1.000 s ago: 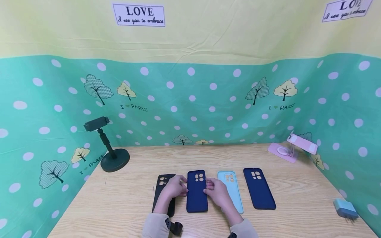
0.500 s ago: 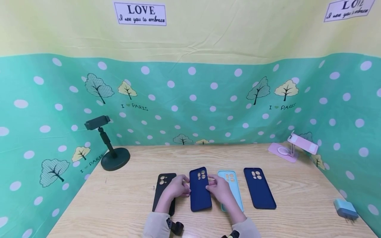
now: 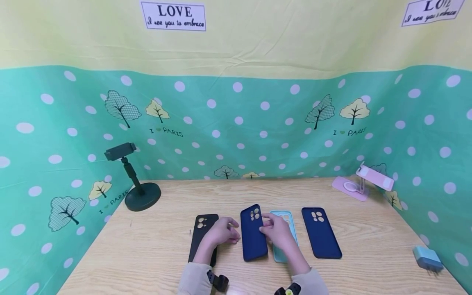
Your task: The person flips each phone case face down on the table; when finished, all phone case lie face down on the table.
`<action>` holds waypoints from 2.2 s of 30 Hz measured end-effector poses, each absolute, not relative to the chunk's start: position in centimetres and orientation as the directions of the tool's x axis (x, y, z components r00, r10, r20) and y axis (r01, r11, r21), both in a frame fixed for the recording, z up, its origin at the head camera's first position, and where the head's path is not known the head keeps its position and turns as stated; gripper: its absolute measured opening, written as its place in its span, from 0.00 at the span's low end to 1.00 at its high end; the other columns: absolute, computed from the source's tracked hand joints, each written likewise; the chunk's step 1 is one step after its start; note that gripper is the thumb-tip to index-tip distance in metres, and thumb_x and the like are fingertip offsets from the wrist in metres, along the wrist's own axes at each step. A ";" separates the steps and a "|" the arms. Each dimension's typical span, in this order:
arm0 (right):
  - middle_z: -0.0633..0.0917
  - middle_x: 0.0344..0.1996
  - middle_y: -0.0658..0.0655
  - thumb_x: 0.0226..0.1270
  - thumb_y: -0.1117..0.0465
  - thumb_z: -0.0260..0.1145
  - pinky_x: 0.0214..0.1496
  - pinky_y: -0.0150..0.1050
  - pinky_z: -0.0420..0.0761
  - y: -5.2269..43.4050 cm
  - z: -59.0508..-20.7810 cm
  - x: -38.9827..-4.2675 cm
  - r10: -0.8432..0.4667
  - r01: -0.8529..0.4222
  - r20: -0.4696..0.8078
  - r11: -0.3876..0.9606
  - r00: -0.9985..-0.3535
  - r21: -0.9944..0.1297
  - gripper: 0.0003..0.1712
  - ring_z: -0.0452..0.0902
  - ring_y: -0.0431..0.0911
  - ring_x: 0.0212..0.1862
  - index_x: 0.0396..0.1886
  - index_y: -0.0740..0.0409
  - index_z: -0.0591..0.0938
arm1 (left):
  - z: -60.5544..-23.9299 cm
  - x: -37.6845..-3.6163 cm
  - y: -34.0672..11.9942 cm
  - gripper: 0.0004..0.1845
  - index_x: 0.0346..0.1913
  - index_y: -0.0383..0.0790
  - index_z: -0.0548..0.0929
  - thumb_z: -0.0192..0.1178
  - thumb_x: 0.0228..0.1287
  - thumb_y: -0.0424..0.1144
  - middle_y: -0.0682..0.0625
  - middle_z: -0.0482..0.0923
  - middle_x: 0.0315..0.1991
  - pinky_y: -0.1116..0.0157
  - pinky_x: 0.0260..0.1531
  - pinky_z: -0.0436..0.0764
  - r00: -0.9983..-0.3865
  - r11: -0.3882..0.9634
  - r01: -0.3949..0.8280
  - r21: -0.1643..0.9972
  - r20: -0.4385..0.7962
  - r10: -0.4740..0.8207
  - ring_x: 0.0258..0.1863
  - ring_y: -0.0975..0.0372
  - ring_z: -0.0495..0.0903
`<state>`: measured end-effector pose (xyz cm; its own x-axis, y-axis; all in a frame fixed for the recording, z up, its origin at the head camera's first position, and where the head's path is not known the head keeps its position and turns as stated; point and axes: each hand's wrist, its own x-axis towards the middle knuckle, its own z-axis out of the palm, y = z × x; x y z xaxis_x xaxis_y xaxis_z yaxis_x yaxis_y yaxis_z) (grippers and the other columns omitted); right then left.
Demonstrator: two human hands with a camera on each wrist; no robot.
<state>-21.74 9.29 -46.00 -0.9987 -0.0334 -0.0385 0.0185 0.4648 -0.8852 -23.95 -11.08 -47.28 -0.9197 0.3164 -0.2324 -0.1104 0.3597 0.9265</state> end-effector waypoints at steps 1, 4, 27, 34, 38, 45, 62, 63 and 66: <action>0.84 0.36 0.61 0.57 0.71 0.67 0.30 0.36 0.84 9.4 -45.9 -21.7 -0.031 0.019 -0.038 0.470 -0.999 -0.882 0.26 0.83 0.46 0.36 0.58 0.69 0.77 | -47.2 -23.9 -11.1 0.15 0.50 0.19 0.73 0.55 0.58 0.17 0.40 0.79 0.29 0.63 0.31 0.86 -0.920 0.362 -0.109 0.926 -0.232 0.316 0.26 0.60 0.83; 0.85 0.36 0.61 0.57 0.71 0.67 0.31 0.36 0.84 9.5 -45.8 -21.8 -0.028 0.021 -0.040 0.493 -0.999 -0.870 0.26 0.83 0.47 0.37 0.58 0.69 0.77 | -47.1 -23.9 -11.1 0.15 0.50 0.19 0.74 0.56 0.59 0.18 0.41 0.79 0.30 0.64 0.31 0.86 -0.921 0.372 -0.104 0.922 -0.231 0.315 0.27 0.60 0.84; 0.82 0.32 0.57 0.59 0.71 0.67 0.35 0.37 0.81 9.7 -43.5 -21.0 0.006 -0.031 0.050 0.699 -0.999 -0.715 0.24 0.79 0.43 0.33 0.57 0.71 0.77 | -46.2 -23.7 -10.9 0.17 0.52 0.21 0.74 0.60 0.60 0.23 0.45 0.77 0.29 0.61 0.31 0.86 -0.919 0.383 -0.056 0.922 -0.197 0.342 0.26 0.60 0.82; 0.81 0.27 0.53 0.59 0.71 0.68 0.30 0.33 0.77 9.1 -43.1 -20.7 0.017 -0.060 0.111 0.754 -0.994 -0.654 0.23 0.75 0.40 0.29 0.55 0.70 0.78 | -45.5 -23.6 -10.4 0.18 0.53 0.22 0.75 0.60 0.60 0.26 0.41 0.81 0.29 0.59 0.29 0.85 -0.916 0.366 -0.002 0.931 -0.148 0.373 0.23 0.60 0.80; 0.81 0.27 0.53 0.57 0.71 0.69 0.31 0.35 0.78 8.9 -43.1 -20.6 0.013 -0.082 0.140 0.755 -0.990 -0.650 0.22 0.75 0.41 0.28 0.53 0.71 0.79 | -45.3 -23.5 -9.7 0.17 0.53 0.21 0.74 0.57 0.60 0.24 0.37 0.82 0.31 0.58 0.29 0.85 -0.906 0.328 0.026 0.944 -0.116 0.407 0.25 0.59 0.82; 0.82 0.26 0.53 0.57 0.70 0.70 0.31 0.34 0.77 8.3 -43.2 -20.5 -0.014 -0.126 0.175 0.750 -0.984 -0.649 0.20 0.75 0.40 0.29 0.50 0.71 0.81 | -45.4 -23.3 -8.7 0.18 0.54 0.20 0.73 0.53 0.60 0.22 0.33 0.82 0.34 0.57 0.31 0.86 -0.882 0.282 0.035 0.959 -0.102 0.459 0.28 0.58 0.83; 0.85 0.29 0.57 0.61 0.71 0.65 0.27 0.30 0.76 7.7 -43.6 -20.5 -0.051 -0.201 0.246 0.744 -0.968 -0.637 0.14 0.77 0.40 0.28 0.47 0.67 0.83 | -45.6 -23.4 -8.6 0.16 0.53 0.22 0.74 0.53 0.63 0.23 0.39 0.80 0.35 0.57 0.34 0.87 -0.889 0.270 0.011 0.963 -0.114 0.444 0.34 0.54 0.85; 0.85 0.29 0.57 0.62 0.72 0.65 0.27 0.30 0.76 7.7 -43.6 -20.5 -0.053 -0.205 0.248 0.740 -0.967 -0.641 0.14 0.77 0.40 0.28 0.47 0.67 0.83 | -45.6 -23.3 -8.6 0.15 0.53 0.22 0.74 0.53 0.64 0.24 0.38 0.80 0.35 0.56 0.34 0.87 -0.888 0.269 0.010 0.963 -0.115 0.445 0.34 0.52 0.85; 0.85 0.30 0.56 0.61 0.73 0.63 0.27 0.30 0.77 7.6 -43.7 -20.5 -0.066 -0.210 0.234 0.716 -0.970 -0.666 0.14 0.78 0.41 0.30 0.48 0.67 0.83 | -45.4 -23.2 -8.5 0.15 0.53 0.22 0.74 0.54 0.66 0.26 0.36 0.81 0.36 0.54 0.35 0.87 -0.886 0.258 0.007 0.966 -0.114 0.449 0.35 0.49 0.86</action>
<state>-20.51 7.64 -43.66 -0.9699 -0.0663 0.2344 -0.2099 0.7160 -0.6658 -23.21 -8.54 -45.41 -0.8865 0.4486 -0.1138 0.0067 0.2583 0.9660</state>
